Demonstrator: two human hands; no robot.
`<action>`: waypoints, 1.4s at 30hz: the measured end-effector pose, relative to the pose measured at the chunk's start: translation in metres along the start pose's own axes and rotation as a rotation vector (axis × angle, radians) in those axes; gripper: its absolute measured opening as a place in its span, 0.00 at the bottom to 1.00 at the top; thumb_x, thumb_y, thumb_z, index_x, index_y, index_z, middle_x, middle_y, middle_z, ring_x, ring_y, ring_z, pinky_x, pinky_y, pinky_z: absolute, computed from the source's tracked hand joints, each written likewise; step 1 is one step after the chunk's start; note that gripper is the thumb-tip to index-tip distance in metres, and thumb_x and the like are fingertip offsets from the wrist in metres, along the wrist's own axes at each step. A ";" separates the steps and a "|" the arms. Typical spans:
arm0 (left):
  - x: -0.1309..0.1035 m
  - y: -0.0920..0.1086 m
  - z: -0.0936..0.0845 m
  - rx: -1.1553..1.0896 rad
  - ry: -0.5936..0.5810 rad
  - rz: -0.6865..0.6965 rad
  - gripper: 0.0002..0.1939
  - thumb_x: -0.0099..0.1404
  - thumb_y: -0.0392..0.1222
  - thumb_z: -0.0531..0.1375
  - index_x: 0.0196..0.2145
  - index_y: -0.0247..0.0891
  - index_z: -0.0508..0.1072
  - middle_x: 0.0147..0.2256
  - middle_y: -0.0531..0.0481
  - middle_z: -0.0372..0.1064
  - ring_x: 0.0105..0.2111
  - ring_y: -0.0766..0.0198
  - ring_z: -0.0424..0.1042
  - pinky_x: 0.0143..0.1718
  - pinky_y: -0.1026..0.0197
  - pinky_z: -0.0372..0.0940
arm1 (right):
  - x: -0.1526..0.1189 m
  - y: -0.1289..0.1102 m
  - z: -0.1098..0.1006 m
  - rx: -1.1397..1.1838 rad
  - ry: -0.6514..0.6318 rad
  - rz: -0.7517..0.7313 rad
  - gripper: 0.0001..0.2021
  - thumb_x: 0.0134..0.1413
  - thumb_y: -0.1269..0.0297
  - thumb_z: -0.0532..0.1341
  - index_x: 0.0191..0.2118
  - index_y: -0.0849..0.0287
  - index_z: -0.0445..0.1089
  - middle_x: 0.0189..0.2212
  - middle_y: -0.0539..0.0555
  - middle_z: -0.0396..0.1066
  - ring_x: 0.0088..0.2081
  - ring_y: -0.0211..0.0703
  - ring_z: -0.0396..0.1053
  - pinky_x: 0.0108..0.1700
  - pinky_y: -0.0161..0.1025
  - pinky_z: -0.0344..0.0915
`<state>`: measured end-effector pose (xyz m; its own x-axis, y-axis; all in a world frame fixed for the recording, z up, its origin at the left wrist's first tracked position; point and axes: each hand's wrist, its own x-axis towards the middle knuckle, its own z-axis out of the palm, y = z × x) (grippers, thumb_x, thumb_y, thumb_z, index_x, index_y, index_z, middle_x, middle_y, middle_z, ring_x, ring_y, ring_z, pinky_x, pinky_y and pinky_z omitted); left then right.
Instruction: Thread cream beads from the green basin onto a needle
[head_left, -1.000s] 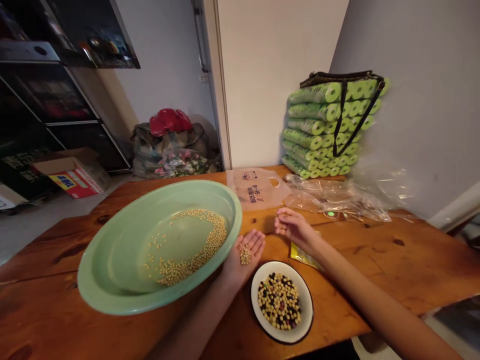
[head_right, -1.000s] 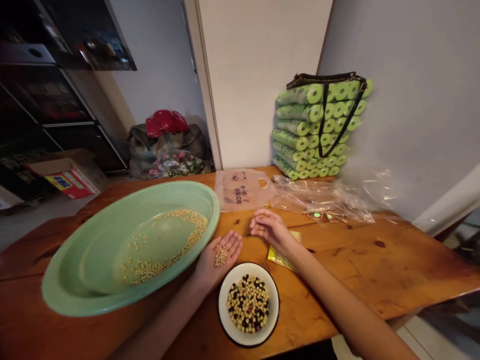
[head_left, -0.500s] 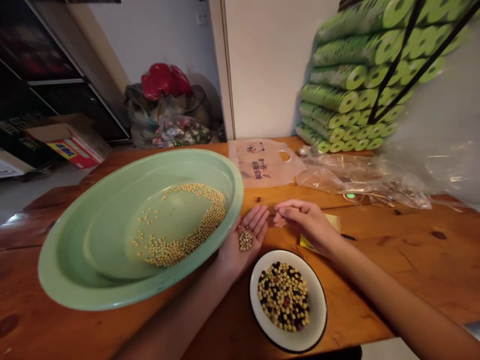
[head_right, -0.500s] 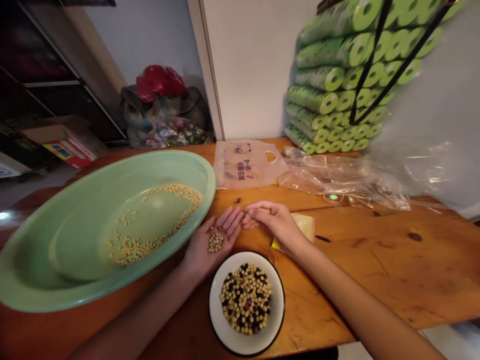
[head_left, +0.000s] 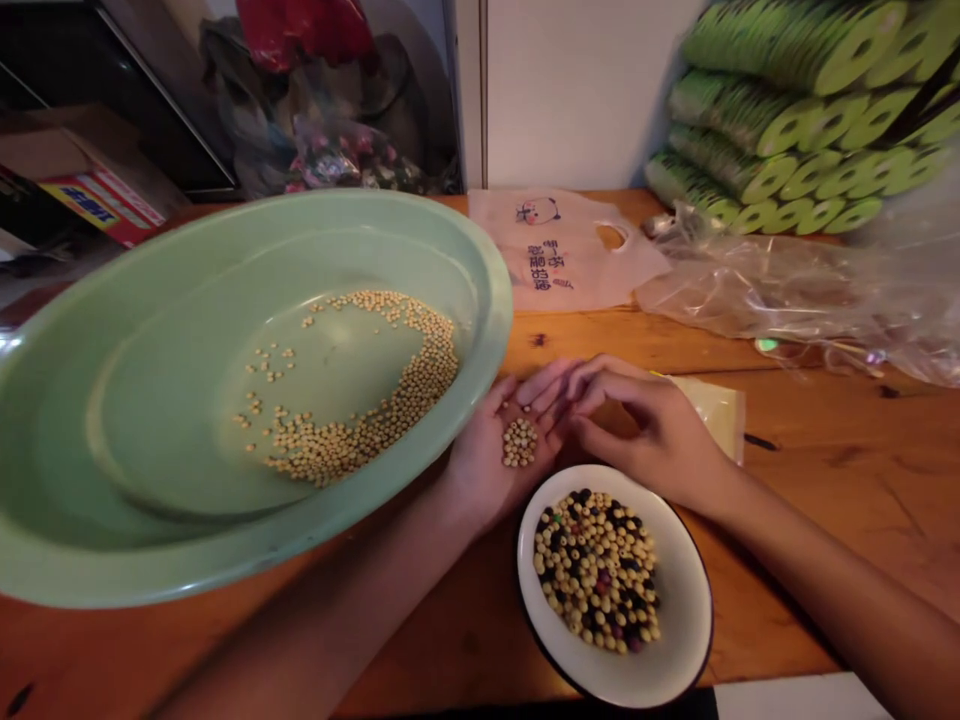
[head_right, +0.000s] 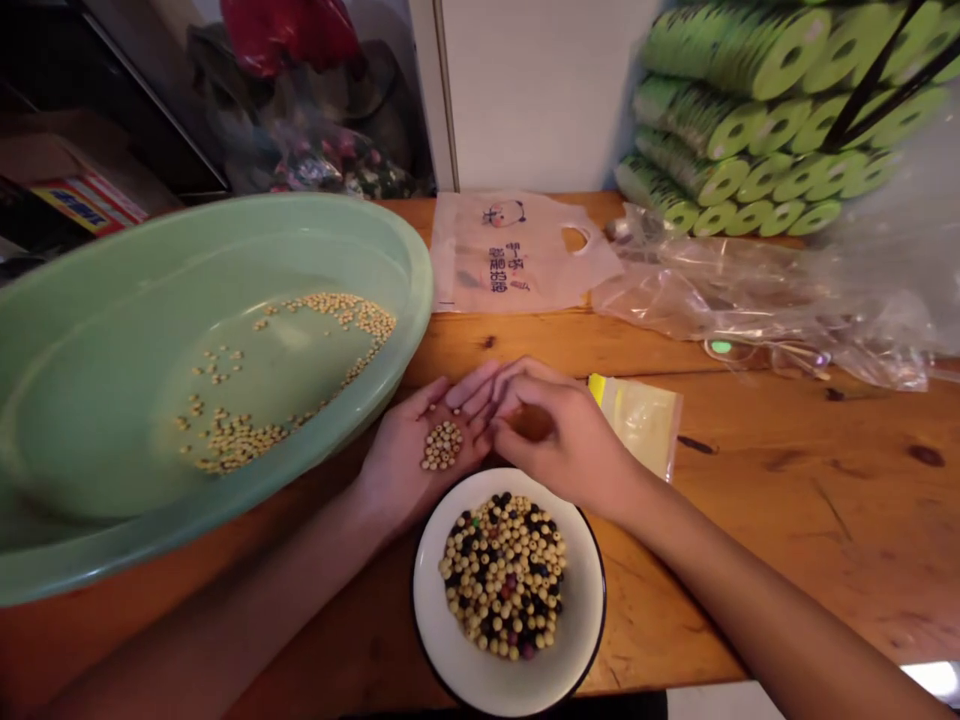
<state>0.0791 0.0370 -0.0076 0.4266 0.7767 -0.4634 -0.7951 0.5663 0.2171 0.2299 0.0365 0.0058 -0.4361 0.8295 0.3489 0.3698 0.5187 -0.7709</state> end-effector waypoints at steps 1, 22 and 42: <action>0.000 -0.001 0.000 0.007 0.005 -0.001 0.19 0.69 0.40 0.47 0.47 0.28 0.73 0.48 0.40 0.73 0.43 0.63 0.74 0.40 0.65 0.69 | 0.000 0.001 0.001 -0.004 -0.003 0.014 0.06 0.49 0.78 0.61 0.28 0.60 0.67 0.34 0.53 0.68 0.39 0.40 0.67 0.47 0.40 0.62; 0.003 -0.003 -0.001 0.016 -0.026 -0.027 0.18 0.68 0.39 0.47 0.42 0.30 0.76 0.47 0.42 0.73 0.42 0.66 0.74 0.38 0.68 0.68 | 0.004 0.003 0.002 -0.055 -0.053 0.084 0.06 0.49 0.78 0.61 0.28 0.60 0.69 0.35 0.53 0.69 0.39 0.41 0.68 0.43 0.40 0.63; 0.000 -0.006 0.002 0.156 0.033 0.025 0.21 0.68 0.39 0.47 0.52 0.30 0.71 0.52 0.44 0.71 0.51 0.64 0.70 0.42 0.69 0.67 | 0.006 0.002 -0.002 -0.182 -0.194 0.163 0.05 0.55 0.72 0.59 0.31 0.59 0.72 0.27 0.48 0.70 0.27 0.35 0.63 0.31 0.34 0.58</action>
<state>0.0849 0.0342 -0.0078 0.3908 0.7830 -0.4839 -0.7277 0.5847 0.3585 0.2294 0.0431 0.0071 -0.5009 0.8589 0.1069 0.5809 0.4252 -0.6941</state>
